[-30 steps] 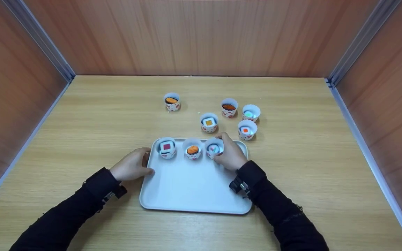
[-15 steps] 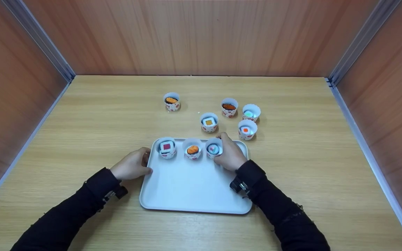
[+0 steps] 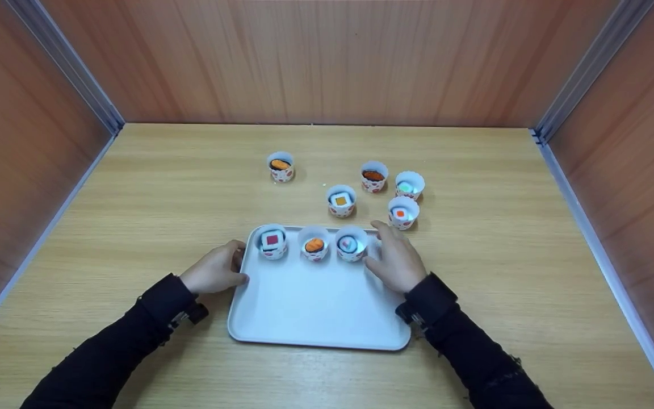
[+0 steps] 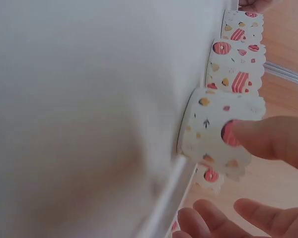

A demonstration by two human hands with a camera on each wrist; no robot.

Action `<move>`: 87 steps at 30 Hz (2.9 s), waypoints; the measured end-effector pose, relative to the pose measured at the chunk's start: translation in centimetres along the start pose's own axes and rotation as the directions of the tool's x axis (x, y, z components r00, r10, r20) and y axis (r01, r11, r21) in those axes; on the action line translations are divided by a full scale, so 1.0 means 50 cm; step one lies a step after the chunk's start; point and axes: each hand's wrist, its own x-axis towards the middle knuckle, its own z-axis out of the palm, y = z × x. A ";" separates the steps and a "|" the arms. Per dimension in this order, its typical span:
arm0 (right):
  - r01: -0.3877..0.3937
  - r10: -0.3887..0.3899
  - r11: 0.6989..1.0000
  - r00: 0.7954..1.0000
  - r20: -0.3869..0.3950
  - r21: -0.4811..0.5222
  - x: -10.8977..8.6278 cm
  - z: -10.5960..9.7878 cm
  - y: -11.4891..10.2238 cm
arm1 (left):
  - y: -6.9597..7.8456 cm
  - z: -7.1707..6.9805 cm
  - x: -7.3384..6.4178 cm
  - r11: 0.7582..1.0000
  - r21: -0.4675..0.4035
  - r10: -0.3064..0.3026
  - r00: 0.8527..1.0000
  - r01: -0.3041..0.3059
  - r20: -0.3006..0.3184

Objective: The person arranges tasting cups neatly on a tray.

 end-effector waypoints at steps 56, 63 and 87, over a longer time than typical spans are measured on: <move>-0.096 0.094 0.995 0.991 0.092 0.020 -0.063 -0.030 0.091 | 0.024 -0.090 0.138 0.978 0.190 0.140 0.940 -0.083 -0.310; -0.103 0.097 0.993 0.990 0.103 0.052 -0.063 -0.029 0.094 | 0.066 -0.098 0.198 0.957 0.277 0.180 0.932 -0.091 -0.315; -0.106 0.095 0.988 0.991 0.096 0.113 -0.063 -0.028 0.100 | 0.115 -0.069 0.330 0.934 0.355 0.048 0.972 0.039 -0.232</move>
